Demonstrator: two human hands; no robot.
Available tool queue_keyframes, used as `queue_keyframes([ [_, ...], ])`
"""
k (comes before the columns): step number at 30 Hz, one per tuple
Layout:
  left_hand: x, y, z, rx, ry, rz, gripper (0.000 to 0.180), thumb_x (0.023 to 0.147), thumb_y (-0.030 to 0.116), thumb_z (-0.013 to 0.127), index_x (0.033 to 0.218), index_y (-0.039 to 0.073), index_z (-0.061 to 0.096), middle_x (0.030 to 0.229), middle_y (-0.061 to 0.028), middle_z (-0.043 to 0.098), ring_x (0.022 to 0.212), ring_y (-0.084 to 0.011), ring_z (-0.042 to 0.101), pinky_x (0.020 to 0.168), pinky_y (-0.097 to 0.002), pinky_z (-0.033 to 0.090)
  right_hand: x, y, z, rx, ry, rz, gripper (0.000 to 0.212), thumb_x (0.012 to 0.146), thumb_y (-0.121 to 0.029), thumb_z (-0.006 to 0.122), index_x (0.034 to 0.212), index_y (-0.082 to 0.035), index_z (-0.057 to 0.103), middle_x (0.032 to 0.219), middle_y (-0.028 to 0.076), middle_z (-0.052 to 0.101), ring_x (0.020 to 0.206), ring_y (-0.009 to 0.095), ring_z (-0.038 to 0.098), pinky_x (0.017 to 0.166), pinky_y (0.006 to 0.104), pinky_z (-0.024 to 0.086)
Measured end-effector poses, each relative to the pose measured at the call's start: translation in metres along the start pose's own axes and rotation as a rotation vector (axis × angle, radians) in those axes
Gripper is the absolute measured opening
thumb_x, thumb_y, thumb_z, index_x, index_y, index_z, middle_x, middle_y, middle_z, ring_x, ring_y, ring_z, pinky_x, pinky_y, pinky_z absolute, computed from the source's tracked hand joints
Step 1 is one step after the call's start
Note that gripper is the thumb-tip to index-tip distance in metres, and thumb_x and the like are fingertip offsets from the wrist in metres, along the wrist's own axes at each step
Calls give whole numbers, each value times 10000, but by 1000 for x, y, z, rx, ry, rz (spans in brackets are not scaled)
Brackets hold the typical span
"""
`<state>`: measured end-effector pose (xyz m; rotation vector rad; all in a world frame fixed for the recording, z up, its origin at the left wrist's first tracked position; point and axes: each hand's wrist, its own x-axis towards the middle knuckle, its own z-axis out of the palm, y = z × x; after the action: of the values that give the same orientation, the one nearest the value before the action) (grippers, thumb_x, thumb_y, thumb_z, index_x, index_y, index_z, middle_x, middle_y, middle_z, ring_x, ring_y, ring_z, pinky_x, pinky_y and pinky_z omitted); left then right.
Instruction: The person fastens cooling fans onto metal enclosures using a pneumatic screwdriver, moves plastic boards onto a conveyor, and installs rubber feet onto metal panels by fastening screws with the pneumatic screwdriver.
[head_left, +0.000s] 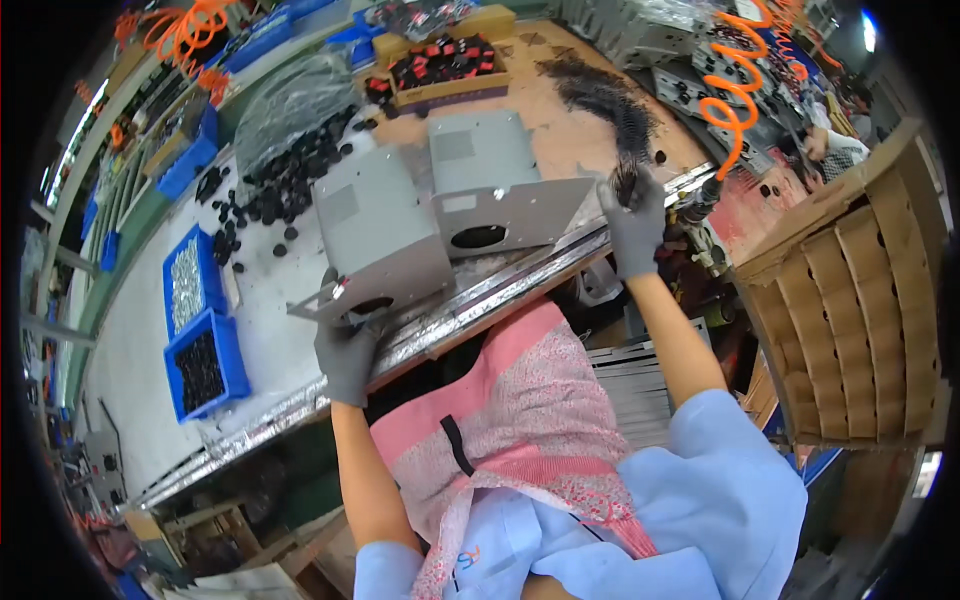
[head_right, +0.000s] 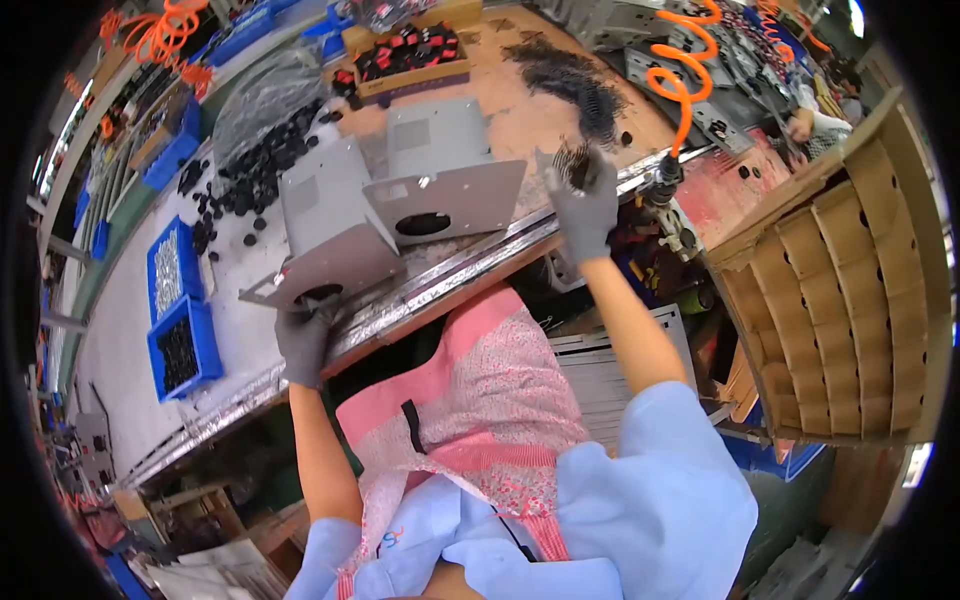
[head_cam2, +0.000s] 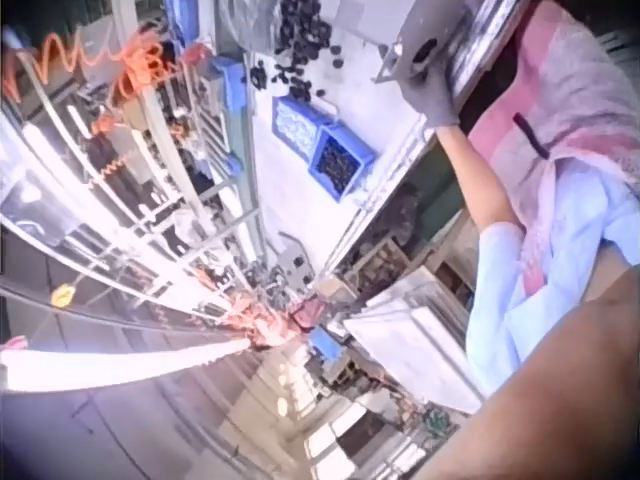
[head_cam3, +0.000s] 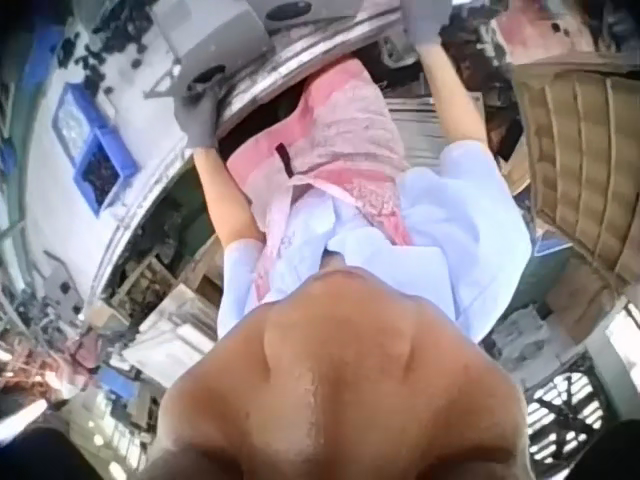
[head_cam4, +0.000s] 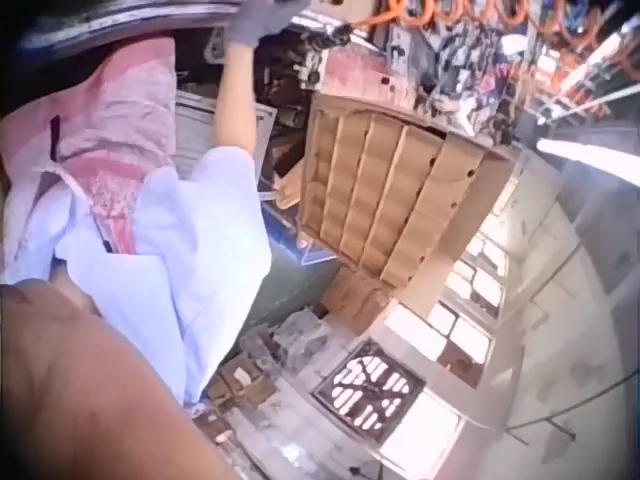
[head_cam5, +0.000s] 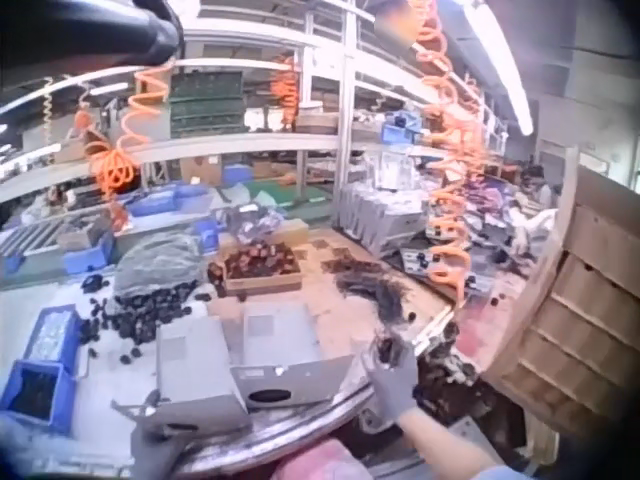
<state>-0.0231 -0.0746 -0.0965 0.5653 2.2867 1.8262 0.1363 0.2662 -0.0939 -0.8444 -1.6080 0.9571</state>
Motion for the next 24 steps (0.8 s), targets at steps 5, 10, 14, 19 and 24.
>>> queue_keyframes([
  [5, 4, 8, 3, -11, -73, 42, 417, 715, 70, 741, 1081, 3, 553, 1006, -95, 644, 913, -177, 611, 793, -291, 478, -99, -40, 2, 64, -212, -224, 706, 651, -167, 796, 1229, 24, 438, 1067, 109, 544, 931, 196, 559, 826, 313, 464],
  [10, -1, 16, 6, 236, -35, -40, 526, 659, 157, 789, 1105, 21, 545, 1019, -111, 644, 925, -199, 622, 806, -300, 478, -106, -32, 30, -25, -171, -226, 712, 652, -203, 797, 1221, 27, 437, 1077, 141, 544, 966, 222, 560, 849, 310, 455],
  [14, -9, 24, 22, 378, 88, -62, 608, 613, 273, 806, 1122, 69, 543, 1019, -120, 646, 942, -249, 625, 811, -330, 479, -78, -20, 43, -4, -154, -199, 707, 651, -224, 793, 1210, 25, 439, 1104, 169, 547, 997, 270, 561, 871, 343, 449],
  [19, -10, 20, 41, 376, 191, 0, 631, 598, 344, 801, 1114, 92, 539, 999, -115, 652, 918, -279, 629, 776, -354, 483, -60, -23, 49, -112, -115, -140, 718, 634, -238, 801, 1206, 4, 441, 1102, 178, 558, 1019, 303, 558, 865, 349, 451],
  [24, -7, 19, 40, 467, 159, -20, 595, 610, 355, 783, 1090, 97, 545, 991, -118, 650, 894, -299, 631, 771, -373, 483, -77, -21, 49, -310, -249, -177, 759, 643, -264, 788, 1241, -3, 399, 1122, 191, 539, 1024, 328, 548, 868, 366, 446],
])
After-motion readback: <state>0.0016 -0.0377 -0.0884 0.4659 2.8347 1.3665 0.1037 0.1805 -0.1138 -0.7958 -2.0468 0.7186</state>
